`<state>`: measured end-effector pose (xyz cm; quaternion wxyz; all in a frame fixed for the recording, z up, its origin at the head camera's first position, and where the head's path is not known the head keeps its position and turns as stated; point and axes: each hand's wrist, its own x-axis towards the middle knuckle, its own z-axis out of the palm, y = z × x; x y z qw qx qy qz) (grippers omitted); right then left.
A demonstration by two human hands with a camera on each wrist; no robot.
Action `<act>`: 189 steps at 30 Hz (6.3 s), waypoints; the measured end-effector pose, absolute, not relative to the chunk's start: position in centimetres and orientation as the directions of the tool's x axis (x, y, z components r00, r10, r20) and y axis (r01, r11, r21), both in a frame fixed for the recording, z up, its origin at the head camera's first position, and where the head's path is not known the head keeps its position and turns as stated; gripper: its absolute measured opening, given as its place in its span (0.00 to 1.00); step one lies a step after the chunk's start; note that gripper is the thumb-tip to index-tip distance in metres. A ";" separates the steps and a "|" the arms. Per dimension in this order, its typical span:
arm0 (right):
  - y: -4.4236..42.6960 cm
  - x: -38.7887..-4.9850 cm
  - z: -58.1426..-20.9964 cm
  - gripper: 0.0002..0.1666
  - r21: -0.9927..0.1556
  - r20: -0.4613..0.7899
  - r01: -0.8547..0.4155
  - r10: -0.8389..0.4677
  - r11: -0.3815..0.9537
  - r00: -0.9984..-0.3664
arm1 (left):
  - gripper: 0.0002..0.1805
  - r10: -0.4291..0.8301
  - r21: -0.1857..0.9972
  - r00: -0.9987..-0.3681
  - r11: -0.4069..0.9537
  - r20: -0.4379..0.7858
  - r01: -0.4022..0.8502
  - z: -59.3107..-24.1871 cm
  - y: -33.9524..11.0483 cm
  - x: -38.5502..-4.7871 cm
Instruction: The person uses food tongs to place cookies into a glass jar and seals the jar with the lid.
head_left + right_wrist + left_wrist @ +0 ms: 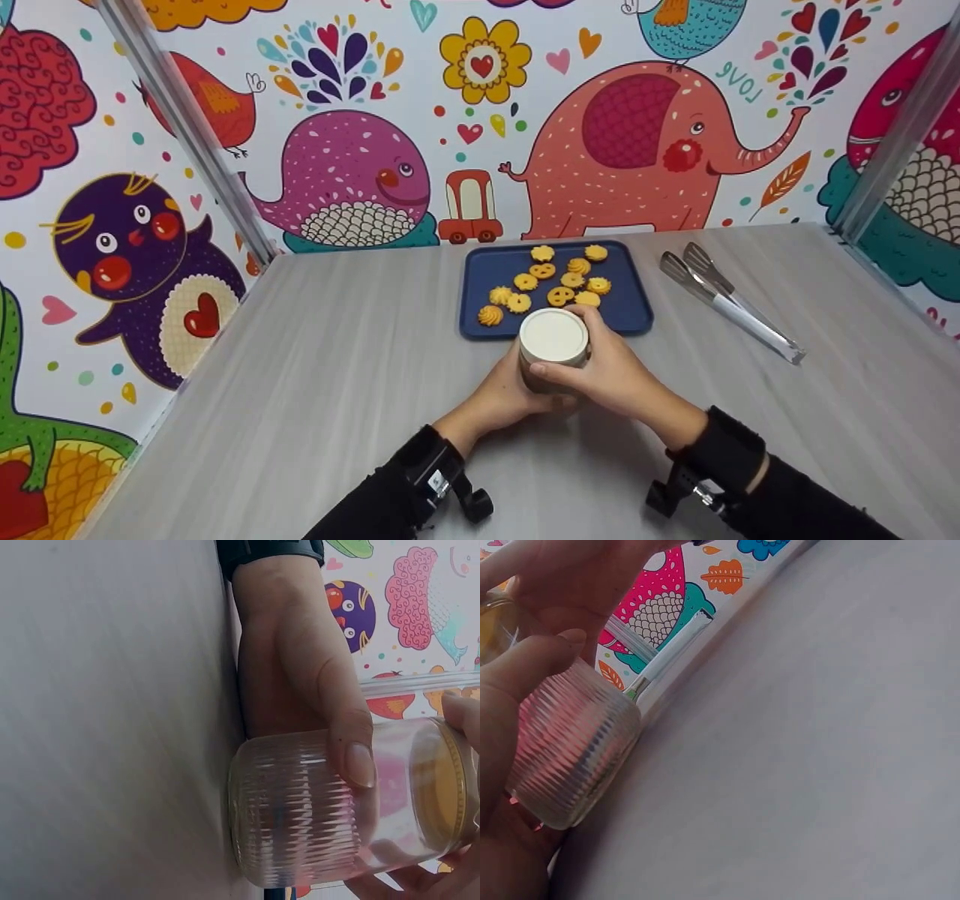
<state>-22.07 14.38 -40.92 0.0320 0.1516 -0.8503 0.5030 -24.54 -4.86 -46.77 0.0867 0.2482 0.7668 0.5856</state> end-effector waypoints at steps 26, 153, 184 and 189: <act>14.4 -22.1 -40.8 0.58 -0.870 0.183 -0.261 -0.217 0.418 -0.959 | 0.62 0.478 0.946 -0.862 0.166 0.169 0.277 -46.9 -4.9 -24.6; 14.2 -21.9 -40.9 0.51 -0.867 0.175 -0.237 -0.178 0.438 -0.968 | 0.64 0.486 0.941 -0.860 0.191 0.157 0.280 -46.6 -4.8 -24.5; 13.9 -21.8 -40.9 0.57 -0.883 0.153 -0.203 -0.147 0.424 -0.977 | 0.63 0.490 0.948 -0.857 0.165 0.161 0.273 -46.8 -4.8 -24.7; 13.8 -21.8 -41.0 0.55 -0.885 0.154 -0.194 -0.128 0.424 -0.980 | 0.63 0.489 0.945 -0.857 0.170 0.165 0.279 -46.8 -4.7 -24.7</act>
